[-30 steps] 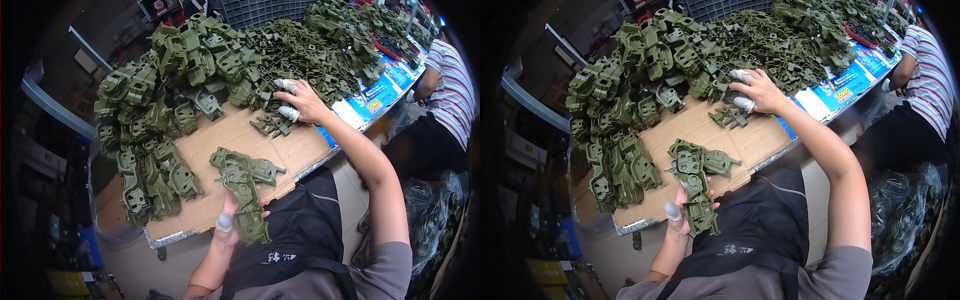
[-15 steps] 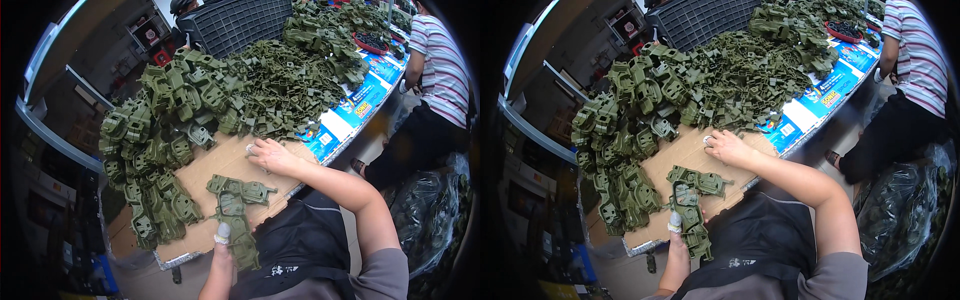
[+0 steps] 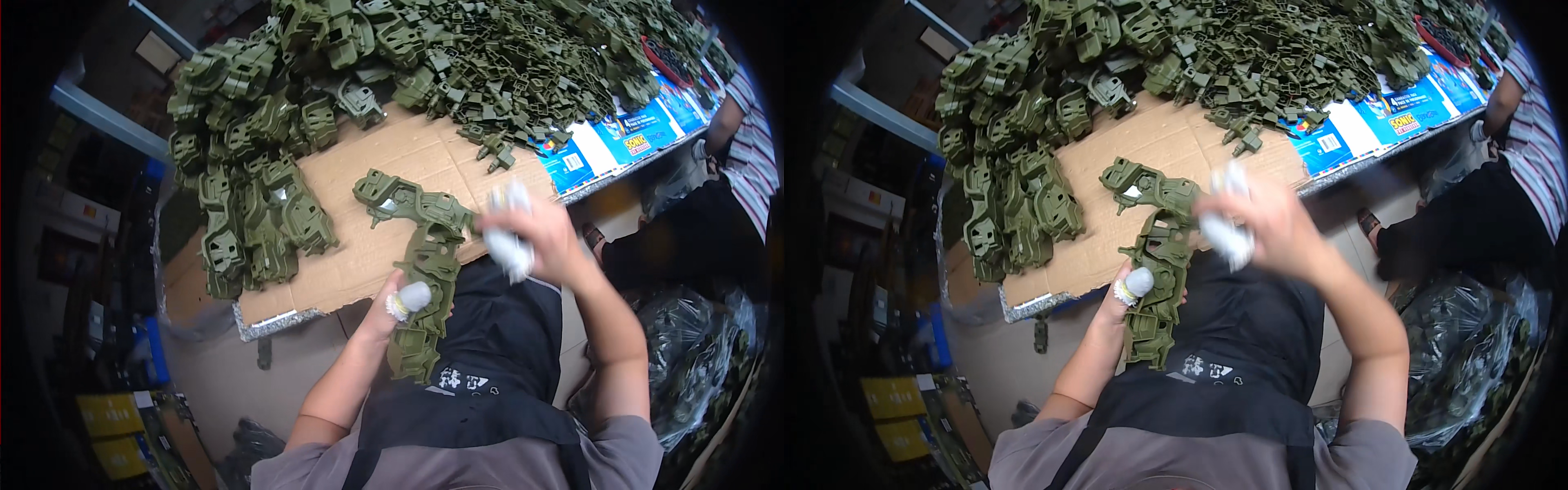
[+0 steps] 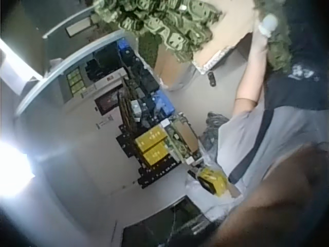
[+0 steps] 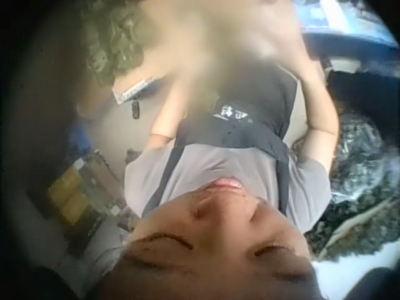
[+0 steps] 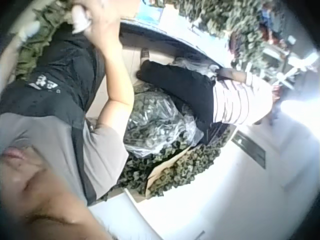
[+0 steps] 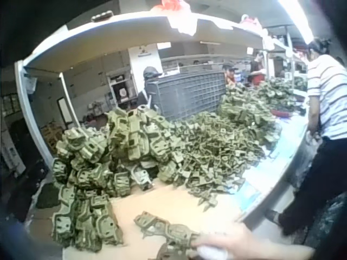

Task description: The person sits in a workshop environment and repeatedly picks up green plastic parts from a large pile on a table. They wipe each part individually with a white cloth or tissue, then place the cleaned part into a pile on their lap. The person continues this repetitive cleaning process throughout the video.

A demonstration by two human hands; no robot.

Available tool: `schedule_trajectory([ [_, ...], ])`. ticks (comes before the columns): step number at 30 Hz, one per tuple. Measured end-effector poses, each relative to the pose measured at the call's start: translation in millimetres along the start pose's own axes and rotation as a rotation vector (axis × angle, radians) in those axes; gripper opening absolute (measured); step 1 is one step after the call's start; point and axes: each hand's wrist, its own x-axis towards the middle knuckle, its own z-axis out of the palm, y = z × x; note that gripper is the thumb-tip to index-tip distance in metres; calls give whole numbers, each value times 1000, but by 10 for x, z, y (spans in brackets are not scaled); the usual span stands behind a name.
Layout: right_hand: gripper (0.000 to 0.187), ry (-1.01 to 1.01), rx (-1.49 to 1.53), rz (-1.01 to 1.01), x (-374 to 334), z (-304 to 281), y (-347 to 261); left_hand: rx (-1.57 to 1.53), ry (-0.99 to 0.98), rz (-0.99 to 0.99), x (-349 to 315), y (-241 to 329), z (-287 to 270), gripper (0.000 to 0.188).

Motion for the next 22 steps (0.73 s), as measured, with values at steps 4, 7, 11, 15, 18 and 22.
schedule_trajectory([
  [4, 30, -265, -35, 155, -529, 9, -317, 584, -26, 74, 51, -113, 252, 63],
  [7, 32, -364, -11, 254, -646, -41, -383, 697, -30, -6, 99, -168, 341, 64],
  [11, 36, -432, -39, 326, -711, -25, -461, 738, -87, 17, 112, -257, 259, 68],
  [15, 38, -420, 51, 373, -873, 82, -387, 820, -83, 23, 135, -320, 269, 66],
  [18, 39, -402, 47, 345, -999, 138, -337, 844, -100, 8, 147, -379, 222, 63],
  [22, 34, -343, 197, 451, -1231, 145, -308, 918, -119, -77, 182, -488, 215, 73],
])
